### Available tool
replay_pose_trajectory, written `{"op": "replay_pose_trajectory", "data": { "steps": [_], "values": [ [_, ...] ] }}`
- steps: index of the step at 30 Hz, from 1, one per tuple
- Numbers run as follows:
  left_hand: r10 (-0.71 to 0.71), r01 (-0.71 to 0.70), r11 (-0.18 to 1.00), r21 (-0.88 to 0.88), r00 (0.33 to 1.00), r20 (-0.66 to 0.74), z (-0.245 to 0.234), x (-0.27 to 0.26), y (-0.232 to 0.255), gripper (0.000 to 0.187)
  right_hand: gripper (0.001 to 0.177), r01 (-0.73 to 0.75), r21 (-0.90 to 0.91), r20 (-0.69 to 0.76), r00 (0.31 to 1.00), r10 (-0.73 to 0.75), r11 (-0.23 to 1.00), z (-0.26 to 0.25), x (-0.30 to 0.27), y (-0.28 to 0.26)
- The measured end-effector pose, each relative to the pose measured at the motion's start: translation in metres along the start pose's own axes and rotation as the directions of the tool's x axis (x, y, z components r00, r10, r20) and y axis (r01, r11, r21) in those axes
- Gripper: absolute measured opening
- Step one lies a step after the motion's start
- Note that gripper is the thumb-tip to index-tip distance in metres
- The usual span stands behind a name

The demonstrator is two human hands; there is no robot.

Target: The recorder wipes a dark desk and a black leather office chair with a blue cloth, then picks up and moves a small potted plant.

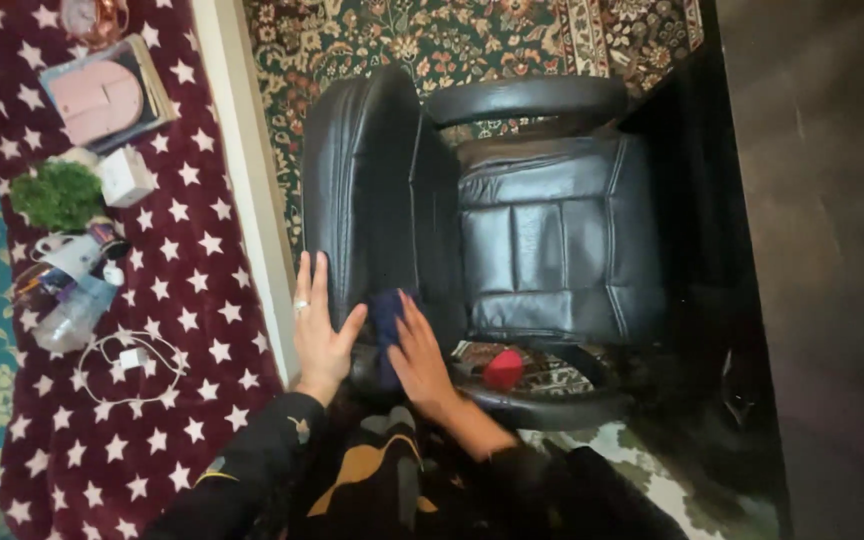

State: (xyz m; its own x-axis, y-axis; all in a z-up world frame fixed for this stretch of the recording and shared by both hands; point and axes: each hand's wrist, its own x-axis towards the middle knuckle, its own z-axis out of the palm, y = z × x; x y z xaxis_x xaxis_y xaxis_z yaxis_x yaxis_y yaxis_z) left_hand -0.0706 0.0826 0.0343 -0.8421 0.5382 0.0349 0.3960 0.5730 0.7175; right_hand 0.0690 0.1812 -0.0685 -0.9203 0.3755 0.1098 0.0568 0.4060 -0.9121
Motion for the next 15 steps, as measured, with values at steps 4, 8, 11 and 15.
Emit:
{"op": "replay_pose_trajectory", "data": {
  "steps": [4,8,11,15],
  "values": [
    [0.013,-0.014,1.000,0.013,1.000,0.013,-0.003,-0.003,0.006,0.085,0.057,0.139,-0.158,-0.148,0.976,-0.162,0.978,0.002,0.132,-0.011],
    [0.018,-0.018,1.000,-0.017,0.999,0.049,-0.004,0.004,0.007,0.085,0.051,-0.028,-0.103,-0.318,0.948,-0.006,0.994,0.033,0.227,0.117],
    [-0.045,0.044,0.998,0.036,0.998,0.041,-0.006,0.000,0.013,0.081,0.063,-0.302,0.022,-0.304,0.906,0.294,0.953,0.048,0.231,0.202],
    [0.012,-0.014,0.999,0.042,0.999,0.036,-0.001,0.004,0.008,0.081,0.053,-0.282,-0.426,-0.283,0.944,0.170,0.860,0.093,0.179,0.334]
  ]
}}
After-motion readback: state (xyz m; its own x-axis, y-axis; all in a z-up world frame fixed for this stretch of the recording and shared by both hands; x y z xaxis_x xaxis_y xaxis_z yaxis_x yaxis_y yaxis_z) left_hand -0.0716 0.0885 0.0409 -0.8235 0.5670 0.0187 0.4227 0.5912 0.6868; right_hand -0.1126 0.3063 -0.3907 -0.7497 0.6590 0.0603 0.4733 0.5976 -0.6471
